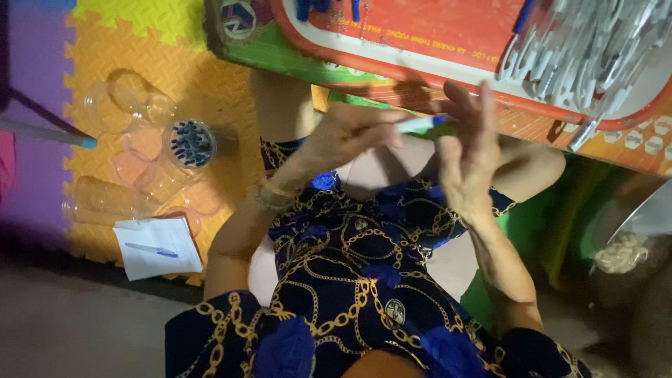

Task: The person assembles pens by hand, picking up blue barrels, inserting ink refills, and clicking on white caps while working over a cardboard tray on the floor.

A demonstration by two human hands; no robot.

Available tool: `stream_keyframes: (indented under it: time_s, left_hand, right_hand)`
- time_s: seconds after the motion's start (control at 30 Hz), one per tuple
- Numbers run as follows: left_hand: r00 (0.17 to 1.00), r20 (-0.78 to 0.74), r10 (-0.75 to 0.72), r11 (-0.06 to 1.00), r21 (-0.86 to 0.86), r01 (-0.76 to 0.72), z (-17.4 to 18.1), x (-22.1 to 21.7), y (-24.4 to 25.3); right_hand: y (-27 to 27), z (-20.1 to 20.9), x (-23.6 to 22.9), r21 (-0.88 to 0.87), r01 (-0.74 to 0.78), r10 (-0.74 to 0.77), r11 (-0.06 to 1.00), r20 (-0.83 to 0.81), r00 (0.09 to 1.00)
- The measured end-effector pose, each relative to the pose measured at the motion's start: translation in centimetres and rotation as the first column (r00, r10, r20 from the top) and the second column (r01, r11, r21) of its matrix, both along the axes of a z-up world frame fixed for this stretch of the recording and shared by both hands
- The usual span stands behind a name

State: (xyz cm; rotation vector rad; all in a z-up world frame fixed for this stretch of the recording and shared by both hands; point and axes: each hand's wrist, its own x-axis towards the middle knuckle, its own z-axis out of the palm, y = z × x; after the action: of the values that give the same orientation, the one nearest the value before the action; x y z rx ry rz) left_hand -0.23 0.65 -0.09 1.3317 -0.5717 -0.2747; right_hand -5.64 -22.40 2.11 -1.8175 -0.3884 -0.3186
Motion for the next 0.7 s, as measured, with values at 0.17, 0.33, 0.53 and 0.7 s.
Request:
stream_keyframes:
  time_s: [0.17,0.33,0.53,0.7]
  left_hand:
    - [0.980,-0.086,0.178,0.984,0.035,-0.175,1.1,-0.1,7.8]
    - [0.923,-0.309,0.231,0.961,-0.077,-0.266,-0.1,-1.3,8.4]
    - [0.889,-0.457,0.038,0.928,-0.314,-0.202,-0.3,-2.1,5.3]
    - [0.927,-0.376,-0.003,0.934,-0.333,-0.132,-0.6,-2.6,4.7]
  right_hand:
    - [-4.4,0.0,0.5,-0.068,-0.024,0.017,0.997,-0.100,0.995]
    - [-1.8,0.0,1.0,-0.032,0.001,-0.007,0.999,-0.182,0.983]
    - [4.3,2.4,3.3,-0.055,-0.114,0.113,0.992,-0.012,0.994]
    - [5.7,1.8,4.2,-0.226,-0.121,0.150,0.967,0.118,0.982]
